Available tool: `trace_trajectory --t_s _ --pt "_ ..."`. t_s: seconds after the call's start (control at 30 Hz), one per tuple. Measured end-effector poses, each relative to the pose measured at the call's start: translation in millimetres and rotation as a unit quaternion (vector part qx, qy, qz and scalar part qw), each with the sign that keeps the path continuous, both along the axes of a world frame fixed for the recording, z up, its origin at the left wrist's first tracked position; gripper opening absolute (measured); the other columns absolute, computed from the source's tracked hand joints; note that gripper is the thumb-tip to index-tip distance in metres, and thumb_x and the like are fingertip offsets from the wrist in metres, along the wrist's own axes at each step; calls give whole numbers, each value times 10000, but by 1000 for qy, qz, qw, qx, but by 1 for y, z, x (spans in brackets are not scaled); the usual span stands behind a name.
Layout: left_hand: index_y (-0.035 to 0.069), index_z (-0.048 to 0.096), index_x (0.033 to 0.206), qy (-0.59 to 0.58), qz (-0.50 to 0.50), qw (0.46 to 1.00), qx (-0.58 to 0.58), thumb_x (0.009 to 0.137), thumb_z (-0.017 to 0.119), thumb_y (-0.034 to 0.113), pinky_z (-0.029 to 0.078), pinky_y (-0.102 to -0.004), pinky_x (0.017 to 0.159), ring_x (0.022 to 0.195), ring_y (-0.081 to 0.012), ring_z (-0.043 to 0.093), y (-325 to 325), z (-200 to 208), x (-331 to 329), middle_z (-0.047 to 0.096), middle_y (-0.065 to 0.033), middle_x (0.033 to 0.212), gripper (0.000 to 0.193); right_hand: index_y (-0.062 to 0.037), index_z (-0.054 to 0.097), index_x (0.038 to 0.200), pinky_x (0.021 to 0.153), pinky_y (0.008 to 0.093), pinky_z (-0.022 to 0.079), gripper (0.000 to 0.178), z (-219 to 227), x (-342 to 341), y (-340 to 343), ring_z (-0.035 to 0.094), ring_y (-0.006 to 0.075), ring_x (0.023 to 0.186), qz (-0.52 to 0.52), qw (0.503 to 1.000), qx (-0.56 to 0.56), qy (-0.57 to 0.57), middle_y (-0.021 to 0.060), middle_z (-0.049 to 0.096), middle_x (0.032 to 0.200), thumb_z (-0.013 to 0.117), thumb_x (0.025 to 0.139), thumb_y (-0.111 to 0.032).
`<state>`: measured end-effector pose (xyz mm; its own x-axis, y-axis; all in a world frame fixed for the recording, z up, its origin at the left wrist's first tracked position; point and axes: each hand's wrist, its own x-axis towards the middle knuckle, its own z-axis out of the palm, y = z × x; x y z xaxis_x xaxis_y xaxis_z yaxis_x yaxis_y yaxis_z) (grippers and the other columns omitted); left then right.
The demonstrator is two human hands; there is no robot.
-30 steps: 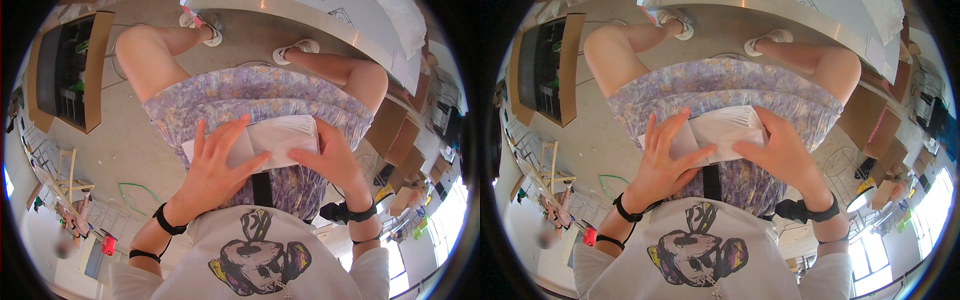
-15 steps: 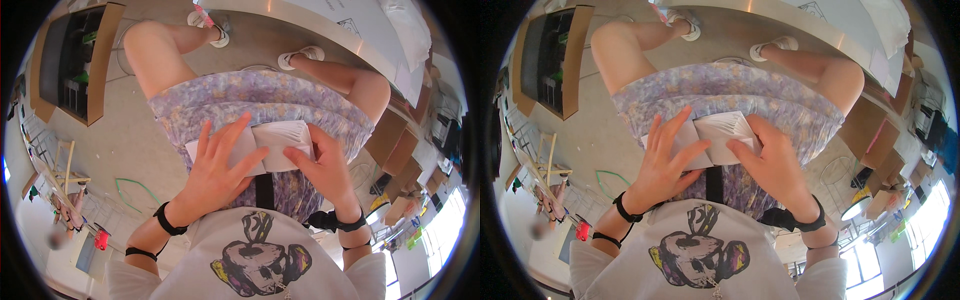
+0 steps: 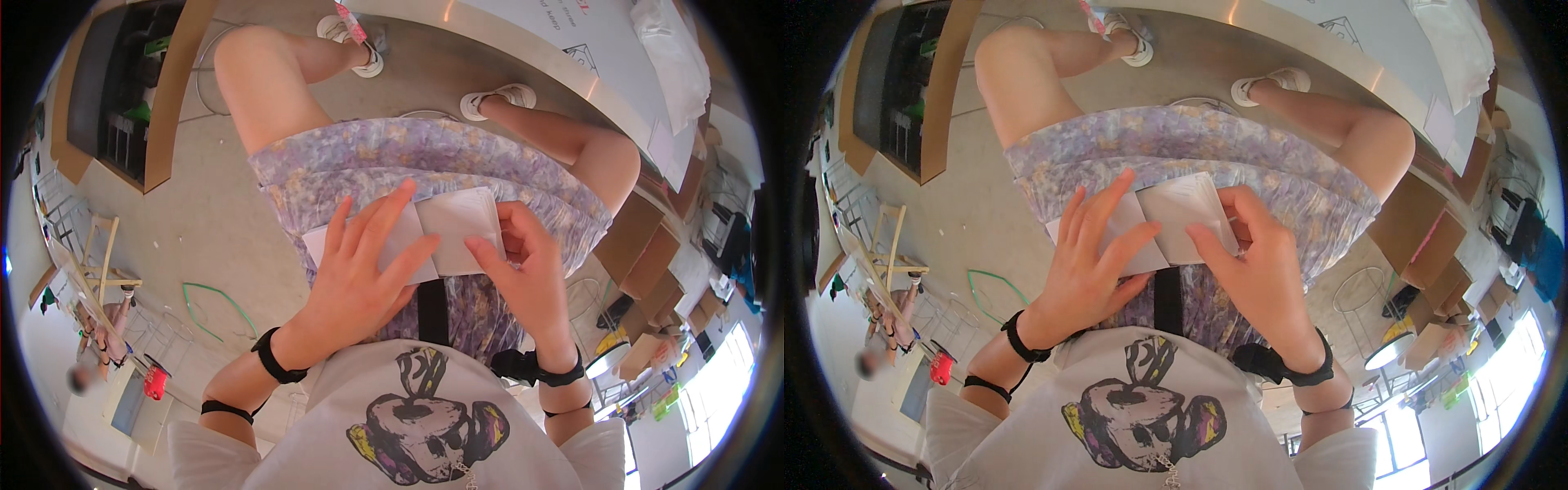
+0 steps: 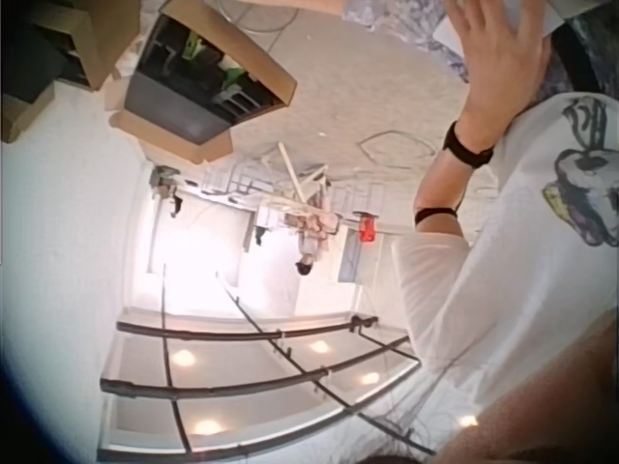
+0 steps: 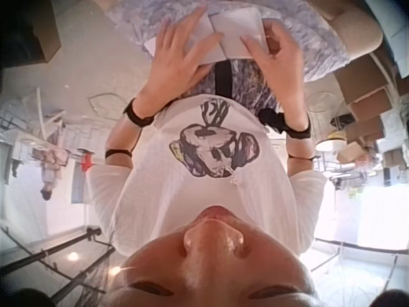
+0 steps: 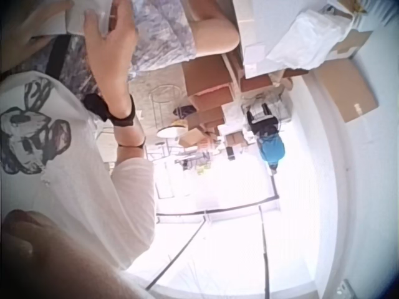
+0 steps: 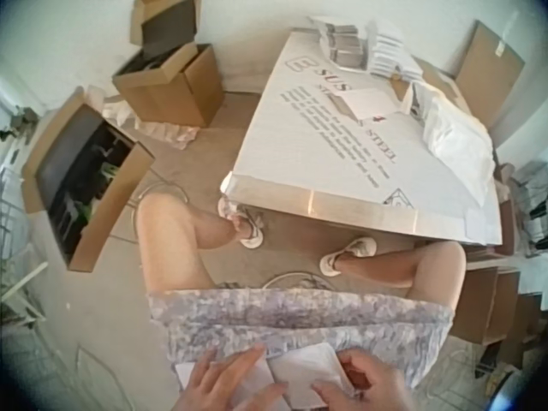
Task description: The person is folding white foam-like pieces and inserting them into paper sleeves or envelopes at a manufacturing table.
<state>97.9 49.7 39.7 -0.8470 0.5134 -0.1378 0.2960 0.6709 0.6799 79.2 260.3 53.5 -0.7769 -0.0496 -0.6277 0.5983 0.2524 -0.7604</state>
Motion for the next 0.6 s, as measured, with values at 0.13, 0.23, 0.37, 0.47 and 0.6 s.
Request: trace_trajectory --t_s 0.13,0.23,0.37,0.47,0.6 --pt "132 569 1210 -4 3 1000 -4 574 851 112 332 -608 1073 1303 -409 443 2 3 -2 354 -253 1497 696 -15 613 1063 638 248 481 201 -7 1 9 643 121 758 67 995 50 47 63 686 897 675 875 -54" --pt "129 567 1205 -6 1 1000 -9 579 848 114 330 -607 1074 1310 -406 437 3 3 -2 347 -251 1502 686 -26 612 1072 622 255 479 215 -8 0 1 641 124 751 37 998 37 30 62 682 878 681 871 -61" --pt "127 562 1205 2 0 1000 -11 580 848 118 331 -602 1074 1306 -405 437 5 3 -3 333 -248 1511 688 -31 613 1074 630 265 490 222 -4 -1 -8 646 136 752 23 998 36 36 70 688 883 689 869 -68" --pt "122 561 1205 -11 8 1000 -19 577 848 115 334 -602 1072 1303 -406 439 5 3 -2 330 -249 1513 691 -32 612 1076 639 270 500 232 -8 2 -11 659 152 760 39 996 66 54 85 692 883 698 864 -67" --pt "112 558 1204 -20 13 1000 -21 572 850 110 336 -600 1073 1302 -407 438 6 5 -4 328 -249 1514 697 -29 611 1077 639 284 519 229 -9 2 -7 677 170 741 37 996 45 73 95 695 889 695 866 -57"
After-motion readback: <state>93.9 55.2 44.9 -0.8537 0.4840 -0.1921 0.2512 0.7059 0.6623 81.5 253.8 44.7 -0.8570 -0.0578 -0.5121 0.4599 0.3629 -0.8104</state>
